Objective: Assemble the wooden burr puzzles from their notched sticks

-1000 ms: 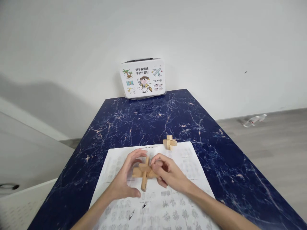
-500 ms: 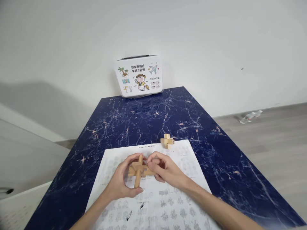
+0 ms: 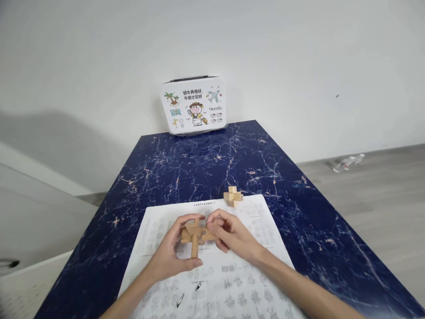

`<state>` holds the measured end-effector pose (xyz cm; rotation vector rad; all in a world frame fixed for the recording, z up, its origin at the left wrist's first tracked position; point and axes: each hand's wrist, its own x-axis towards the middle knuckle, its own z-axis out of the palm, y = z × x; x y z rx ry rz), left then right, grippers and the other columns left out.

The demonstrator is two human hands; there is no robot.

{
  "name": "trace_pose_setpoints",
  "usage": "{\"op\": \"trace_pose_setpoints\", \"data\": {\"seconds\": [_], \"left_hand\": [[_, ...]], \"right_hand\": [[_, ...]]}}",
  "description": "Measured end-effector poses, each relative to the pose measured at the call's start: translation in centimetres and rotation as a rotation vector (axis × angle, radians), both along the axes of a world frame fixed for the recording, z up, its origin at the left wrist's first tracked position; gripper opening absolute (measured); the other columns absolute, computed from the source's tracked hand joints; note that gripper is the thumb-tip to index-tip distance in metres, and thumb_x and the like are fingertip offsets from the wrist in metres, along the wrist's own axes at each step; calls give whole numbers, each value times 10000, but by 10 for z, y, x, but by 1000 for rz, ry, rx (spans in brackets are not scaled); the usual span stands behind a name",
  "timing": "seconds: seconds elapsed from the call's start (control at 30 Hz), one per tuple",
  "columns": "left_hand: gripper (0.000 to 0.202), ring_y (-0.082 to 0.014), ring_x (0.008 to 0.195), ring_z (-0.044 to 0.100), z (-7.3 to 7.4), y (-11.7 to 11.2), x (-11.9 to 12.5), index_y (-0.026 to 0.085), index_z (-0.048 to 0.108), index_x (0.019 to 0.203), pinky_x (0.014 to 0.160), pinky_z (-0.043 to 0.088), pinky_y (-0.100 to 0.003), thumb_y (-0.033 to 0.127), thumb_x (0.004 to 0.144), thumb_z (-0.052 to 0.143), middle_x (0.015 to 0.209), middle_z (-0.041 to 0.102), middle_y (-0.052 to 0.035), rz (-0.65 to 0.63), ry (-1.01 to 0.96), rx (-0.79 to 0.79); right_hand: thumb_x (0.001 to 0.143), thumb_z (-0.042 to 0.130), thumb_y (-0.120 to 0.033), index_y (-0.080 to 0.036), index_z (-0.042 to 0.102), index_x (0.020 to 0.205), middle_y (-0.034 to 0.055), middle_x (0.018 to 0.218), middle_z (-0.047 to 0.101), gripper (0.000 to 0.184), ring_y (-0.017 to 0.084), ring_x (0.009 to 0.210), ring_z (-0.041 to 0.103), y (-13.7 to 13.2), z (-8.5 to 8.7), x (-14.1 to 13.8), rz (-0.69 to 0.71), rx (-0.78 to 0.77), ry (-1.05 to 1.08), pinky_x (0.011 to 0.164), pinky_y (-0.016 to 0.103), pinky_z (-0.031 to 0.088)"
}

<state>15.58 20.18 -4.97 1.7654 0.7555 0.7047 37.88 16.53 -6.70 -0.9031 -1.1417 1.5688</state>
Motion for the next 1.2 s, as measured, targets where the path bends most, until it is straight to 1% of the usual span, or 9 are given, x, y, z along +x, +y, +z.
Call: {"op": "trace_pose_setpoints", "data": {"seconds": [0.3,0.43,0.57,0.7,0.83,0.9,1.03,1.1,1.2], "left_hand": [[84,-335,1220,661,9,2,4,242,806,911,883,642,-432,275,840,838,1574,484,-71,10,-50,-140],[109,-268,1001,743,11,3,2,213,799,850,810,647,-408,314,849,840,1567,502,-89,5,-99,-164],[332,-166,721,721,12,6,-1,177,738,917,625,614,-341,483,994,633,1438,590,-140,118,-155,-177],[347,-202,876,685,9,14,-4,192,680,909,732,577,-324,461,1054,518,1128,675,-94,415,36,74],[347,-273,1098,623,-5,22,-7,199,654,810,940,535,-423,427,1042,535,1175,624,-102,525,302,324],[283,-315,1201,569,-13,24,-9,205,681,861,1018,500,-490,401,1029,564,1245,597,-114,532,396,408],[231,-329,1330,496,-14,22,-12,260,648,1234,1100,451,-542,342,1031,574,1413,533,-118,512,376,508],[307,-311,1381,483,-8,18,-12,293,568,1359,1135,433,-532,362,1065,508,1481,501,-110,406,258,484],[562,-345,1399,489,0,11,-12,305,449,1490,1142,438,-540,573,1009,560,1527,480,-132,151,91,359]], "right_hand": [[962,687,-561,-208,593,953,-111,619,389,365,42,389,351,5,1,2,-85,-79,-17,410,219,217],[958,678,-580,-214,577,981,-121,560,383,380,52,393,350,6,1,4,-150,-93,-54,420,215,207],[962,664,-586,-216,559,989,-121,525,402,386,54,396,336,6,4,5,-173,-119,-71,435,221,184],[950,677,-595,-217,566,967,-125,557,351,395,55,406,340,5,10,5,-154,-118,-78,436,224,190],[950,681,-595,-213,579,937,-112,631,344,395,46,410,358,3,10,5,-98,-93,-59,434,231,217],[962,678,-573,-215,586,949,-110,636,350,370,48,408,373,3,7,4,-60,-73,-45,434,235,231],[991,651,-553,-219,594,993,-111,625,364,339,52,397,385,3,1,4,2,-23,-19,431,241,241],[996,648,-548,-220,591,997,-112,629,371,333,47,393,382,4,0,4,20,-9,-12,432,239,244],[1004,645,-530,-222,585,1019,-113,609,413,314,51,395,386,3,1,4,35,7,-20,436,234,254]]}}
